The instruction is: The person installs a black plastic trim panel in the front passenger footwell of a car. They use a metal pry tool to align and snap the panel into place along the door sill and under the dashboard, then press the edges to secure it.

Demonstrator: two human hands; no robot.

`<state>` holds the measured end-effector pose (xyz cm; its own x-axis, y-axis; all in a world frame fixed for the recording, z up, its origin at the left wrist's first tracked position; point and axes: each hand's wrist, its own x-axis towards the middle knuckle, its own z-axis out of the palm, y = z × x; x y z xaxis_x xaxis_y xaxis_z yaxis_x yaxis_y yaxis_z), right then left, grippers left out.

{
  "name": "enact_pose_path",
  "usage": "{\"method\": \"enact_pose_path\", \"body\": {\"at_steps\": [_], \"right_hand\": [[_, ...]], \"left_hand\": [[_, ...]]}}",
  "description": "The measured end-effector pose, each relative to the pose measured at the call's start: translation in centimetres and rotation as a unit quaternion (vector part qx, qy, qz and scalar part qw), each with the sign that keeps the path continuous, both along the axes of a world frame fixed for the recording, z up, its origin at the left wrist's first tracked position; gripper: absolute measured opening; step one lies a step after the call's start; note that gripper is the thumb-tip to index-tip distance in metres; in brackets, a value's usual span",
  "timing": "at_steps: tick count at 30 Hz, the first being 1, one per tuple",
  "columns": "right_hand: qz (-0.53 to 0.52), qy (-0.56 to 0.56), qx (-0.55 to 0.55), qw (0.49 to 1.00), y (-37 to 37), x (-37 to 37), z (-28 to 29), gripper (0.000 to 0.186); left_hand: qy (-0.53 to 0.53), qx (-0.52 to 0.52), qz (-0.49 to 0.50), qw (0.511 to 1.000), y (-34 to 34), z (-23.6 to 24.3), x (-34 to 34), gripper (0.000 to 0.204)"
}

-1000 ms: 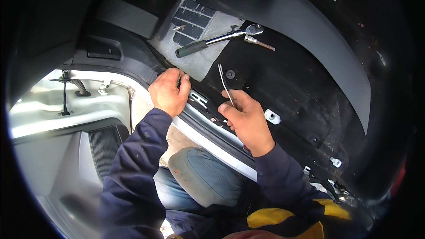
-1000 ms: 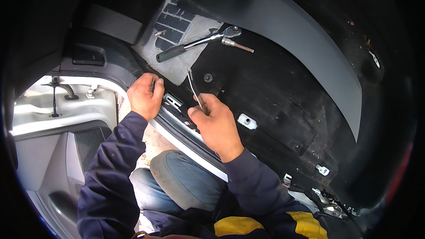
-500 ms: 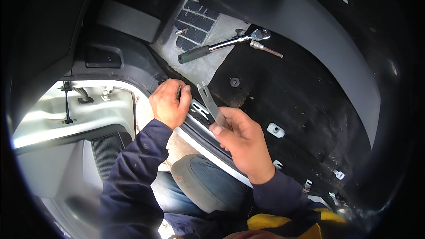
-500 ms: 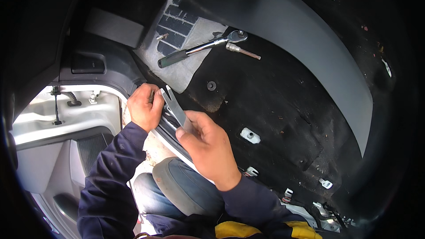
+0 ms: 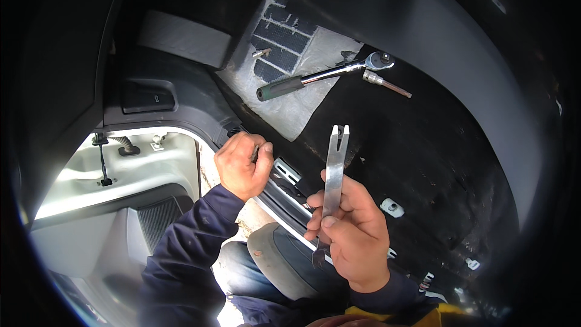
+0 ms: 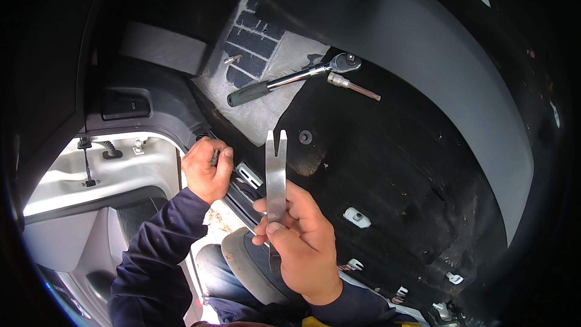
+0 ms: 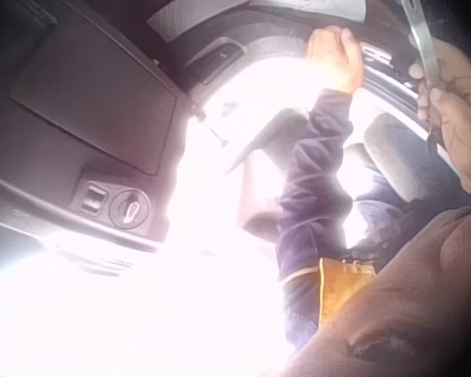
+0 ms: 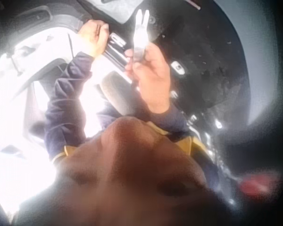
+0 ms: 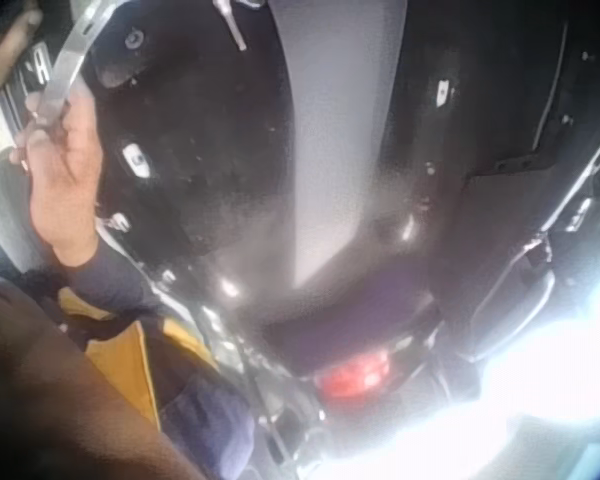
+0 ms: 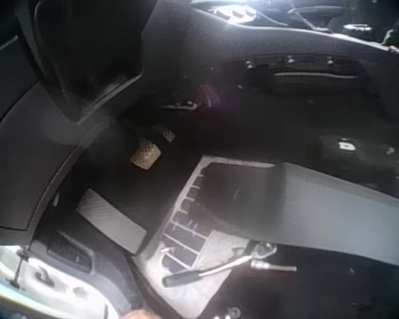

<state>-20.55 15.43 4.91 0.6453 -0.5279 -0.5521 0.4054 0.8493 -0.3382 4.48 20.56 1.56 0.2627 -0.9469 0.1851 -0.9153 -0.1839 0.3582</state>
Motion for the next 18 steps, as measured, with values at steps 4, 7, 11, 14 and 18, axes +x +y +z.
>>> {"method": "enact_pose_path", "body": {"at_steps": [4, 7, 11, 14, 18], "right_hand": [[-0.004, 0.02, -0.006, 1.0, 0.2, 0.4, -0.4, 0.063], [-0.021, 0.028, 0.009, 0.999, 0.2, 0.5, -0.3, 0.057], [-0.037, 0.065, 0.01, 0.997, 0.3, 0.9, -0.3, 0.062], [-0.041, 0.071, 0.013, 0.997, 0.7, 1.1, -0.3, 0.061], [-0.028, 0.055, -0.001, 0.998, 1.1, 1.3, -0.2, 0.051]], "left_hand": [[0.001, -0.001, -0.012, 1.0, 0.0, 0.0, 0.3, 0.012], [0.002, -0.013, -0.015, 1.0, -0.1, 0.0, 0.4, 0.012], [0.009, -0.027, -0.01, 1.0, 0.0, 0.0, 0.3, 0.011], [0.023, -0.032, 0.005, 0.999, 0.1, -0.1, 0.1, 0.011], [0.026, -0.039, 0.028, 0.999, 0.2, -0.3, 0.0, 0.01]]}}
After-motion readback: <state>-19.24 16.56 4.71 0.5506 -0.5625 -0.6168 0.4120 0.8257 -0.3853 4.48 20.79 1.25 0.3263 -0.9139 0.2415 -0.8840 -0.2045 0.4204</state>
